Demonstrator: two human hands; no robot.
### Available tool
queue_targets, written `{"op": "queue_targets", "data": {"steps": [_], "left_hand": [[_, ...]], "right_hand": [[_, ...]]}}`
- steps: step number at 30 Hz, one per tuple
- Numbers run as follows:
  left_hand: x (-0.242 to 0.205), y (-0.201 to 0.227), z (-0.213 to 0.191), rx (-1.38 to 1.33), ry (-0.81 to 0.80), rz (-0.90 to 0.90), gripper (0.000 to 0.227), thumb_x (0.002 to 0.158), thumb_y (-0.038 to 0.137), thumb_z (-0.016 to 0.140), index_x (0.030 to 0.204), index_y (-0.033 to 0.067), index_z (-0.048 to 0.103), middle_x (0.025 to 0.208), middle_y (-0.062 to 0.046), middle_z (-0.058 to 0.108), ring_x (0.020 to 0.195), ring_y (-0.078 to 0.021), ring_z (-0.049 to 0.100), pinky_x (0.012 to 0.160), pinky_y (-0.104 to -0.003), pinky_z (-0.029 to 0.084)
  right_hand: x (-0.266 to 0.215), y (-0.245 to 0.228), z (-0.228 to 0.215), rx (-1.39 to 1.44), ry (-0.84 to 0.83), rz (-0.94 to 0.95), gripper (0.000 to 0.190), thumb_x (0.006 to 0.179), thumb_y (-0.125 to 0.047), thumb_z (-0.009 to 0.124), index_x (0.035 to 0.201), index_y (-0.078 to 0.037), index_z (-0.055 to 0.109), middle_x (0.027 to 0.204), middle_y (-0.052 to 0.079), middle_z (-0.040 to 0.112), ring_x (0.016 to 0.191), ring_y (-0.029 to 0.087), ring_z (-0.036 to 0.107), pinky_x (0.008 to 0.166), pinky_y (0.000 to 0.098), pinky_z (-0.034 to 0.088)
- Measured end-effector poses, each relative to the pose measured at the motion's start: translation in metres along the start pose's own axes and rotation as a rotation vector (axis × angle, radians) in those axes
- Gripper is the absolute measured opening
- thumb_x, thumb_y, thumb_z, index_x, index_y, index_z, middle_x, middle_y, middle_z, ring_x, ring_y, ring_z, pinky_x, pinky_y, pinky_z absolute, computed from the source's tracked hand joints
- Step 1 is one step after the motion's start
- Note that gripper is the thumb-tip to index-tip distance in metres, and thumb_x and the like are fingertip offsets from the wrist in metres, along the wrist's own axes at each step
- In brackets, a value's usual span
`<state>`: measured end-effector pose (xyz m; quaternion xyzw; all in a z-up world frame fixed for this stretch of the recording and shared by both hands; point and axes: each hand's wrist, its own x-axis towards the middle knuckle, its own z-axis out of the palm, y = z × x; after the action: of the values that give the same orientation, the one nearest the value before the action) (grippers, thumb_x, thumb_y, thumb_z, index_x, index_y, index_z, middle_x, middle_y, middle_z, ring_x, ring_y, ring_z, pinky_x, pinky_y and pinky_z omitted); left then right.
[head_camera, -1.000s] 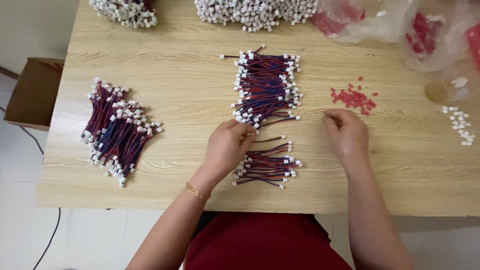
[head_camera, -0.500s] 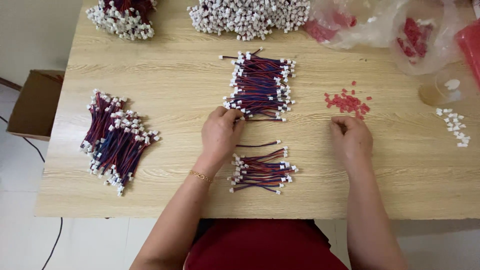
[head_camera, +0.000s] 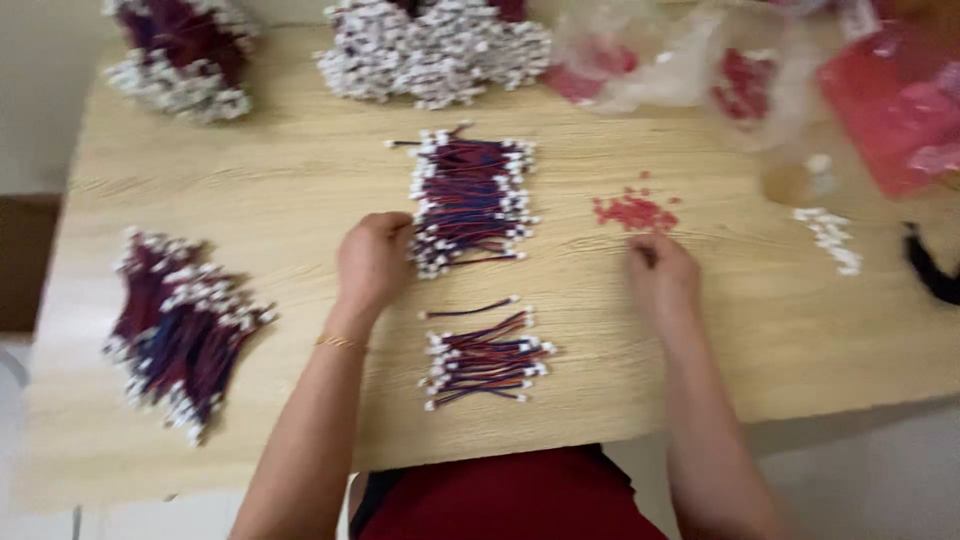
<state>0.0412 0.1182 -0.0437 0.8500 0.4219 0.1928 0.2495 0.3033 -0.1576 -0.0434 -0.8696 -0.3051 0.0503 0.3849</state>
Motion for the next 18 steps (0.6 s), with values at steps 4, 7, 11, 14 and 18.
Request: {"op": "queue_targets", "data": {"steps": [4,7,11,14,18], "left_hand": [[0.001,-0.016,0.007,0.020,0.022,0.046,0.019,0.086,0.019,0.069,0.104,0.0209,0.074,0.091,-0.006,0.068,0.089,-0.0293,0.068,0.077,-0.043,0.053],[-0.004,-0.008,0.004,0.059,0.013,0.035,0.019,0.089,0.028,0.068,0.106,0.0217,0.074,0.093,-0.005,0.066,0.089,-0.0277,0.068,0.078,-0.041,0.054],[0.001,-0.006,0.004,0.119,-0.068,-0.015,0.026,0.091,0.035,0.064,0.110,0.0203,0.072,0.096,-0.007,0.064,0.090,-0.0314,0.068,0.078,-0.043,0.055],[0.009,-0.010,0.009,0.143,-0.081,-0.021,0.024,0.088,0.036,0.065,0.105,0.0217,0.073,0.093,-0.006,0.063,0.087,-0.0316,0.068,0.076,-0.043,0.056],[0.009,-0.010,0.011,0.127,-0.065,-0.059,0.020,0.083,0.035,0.067,0.099,0.0240,0.074,0.091,-0.005,0.064,0.086,-0.0298,0.069,0.076,-0.042,0.056]], "right_hand": [[0.010,0.015,0.008,0.010,0.012,-0.029,0.016,0.082,-0.004,0.067,0.098,-0.002,0.072,0.088,0.024,0.067,0.087,0.041,0.067,0.074,0.0467,0.054],[0.013,0.005,0.008,-0.085,0.024,-0.048,0.018,0.080,-0.010,0.069,0.097,-0.009,0.074,0.087,0.017,0.068,0.090,0.035,0.067,0.076,0.0436,0.054],[0.021,-0.008,0.013,-0.180,-0.028,-0.108,0.017,0.083,-0.018,0.068,0.099,-0.014,0.073,0.086,0.012,0.070,0.089,0.031,0.067,0.078,0.0432,0.053],[0.025,-0.027,0.014,-0.269,-0.054,-0.089,0.016,0.084,-0.029,0.069,0.097,-0.020,0.074,0.086,0.006,0.071,0.089,0.027,0.067,0.078,0.0405,0.054],[0.027,-0.054,0.019,-0.395,-0.094,0.080,0.027,0.085,-0.044,0.068,0.098,-0.021,0.073,0.090,0.005,0.071,0.094,0.027,0.067,0.083,0.0437,0.052]]}}
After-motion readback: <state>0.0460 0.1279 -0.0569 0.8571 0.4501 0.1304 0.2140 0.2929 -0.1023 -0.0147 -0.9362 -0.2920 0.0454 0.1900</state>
